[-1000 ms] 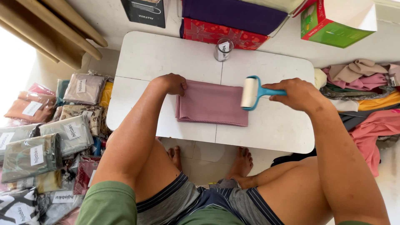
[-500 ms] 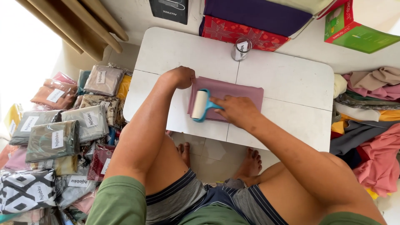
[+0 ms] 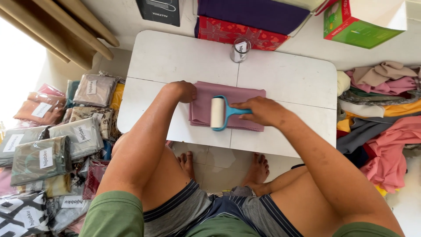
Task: Using a lint roller to clean a pink scarf on a small table, including folding and repositioning the scarf to clean all surfaces.
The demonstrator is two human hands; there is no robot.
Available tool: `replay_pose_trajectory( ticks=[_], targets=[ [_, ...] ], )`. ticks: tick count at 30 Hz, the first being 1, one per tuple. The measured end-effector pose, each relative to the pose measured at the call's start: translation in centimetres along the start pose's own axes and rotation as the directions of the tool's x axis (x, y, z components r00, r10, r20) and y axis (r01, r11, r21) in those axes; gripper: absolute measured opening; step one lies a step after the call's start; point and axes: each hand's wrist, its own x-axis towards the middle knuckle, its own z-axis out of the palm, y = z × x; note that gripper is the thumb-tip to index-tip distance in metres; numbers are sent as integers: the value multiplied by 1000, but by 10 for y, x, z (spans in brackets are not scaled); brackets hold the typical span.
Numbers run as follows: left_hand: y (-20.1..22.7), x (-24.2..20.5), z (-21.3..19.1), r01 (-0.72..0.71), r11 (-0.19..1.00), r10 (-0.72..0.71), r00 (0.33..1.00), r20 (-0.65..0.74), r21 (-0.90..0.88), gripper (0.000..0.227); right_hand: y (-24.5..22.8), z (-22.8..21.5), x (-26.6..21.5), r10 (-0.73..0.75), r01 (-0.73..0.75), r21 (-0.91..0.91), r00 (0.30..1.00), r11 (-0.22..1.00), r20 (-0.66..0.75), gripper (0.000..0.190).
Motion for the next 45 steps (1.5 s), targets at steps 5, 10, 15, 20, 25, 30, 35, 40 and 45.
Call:
replay_pose_trajectory(
  ticks=[5, 10, 15, 20, 25, 30, 35, 40, 45],
  targets=[
    [3, 12, 2, 14, 997, -14, 1000, -3, 72, 29, 55, -14, -33, 193, -194, 8, 980, 981, 39, 46],
    [13, 4, -4, 15, 992, -18, 1000, 23, 129, 35, 97, -16, -56, 437, -435, -55, 899, 899, 25, 44],
    [-5, 37, 5, 82, 987, -71, 994, -86, 141, 40, 58, -60, -104, 473, -454, 158, 875, 877, -107, 38],
    [21, 14, -14, 6, 1000, -6, 947, -322, 0, 64, 73, -84, -136, 117, 76, 202, 600, 976, -792, 56],
    [56, -18, -24, -101, 992, 120, 948, -295, 78, 89, 107, -100, -114, 222, -116, 212, 86, 970, -971, 52],
    [71, -21, -18, -139, 980, 166, 966, -198, 144, 94, 164, -110, -72, 548, -469, 447, 97, 761, -831, 39],
    [82, -32, -28, -130, 982, 158, 962, -220, 139, 87, 167, -108, -59, 474, -666, 299, 93, 683, -876, 40],
    [67, 13, -6, -111, 989, 122, 986, -117, 97, 77, 100, -102, -59, 80, -727, -4, 82, 687, -993, 67],
    [78, -5, -20, -311, 936, 337, 929, -156, 167, 55, 27, -56, -15, -154, -209, -333, 589, 919, -793, 70]
  ],
)
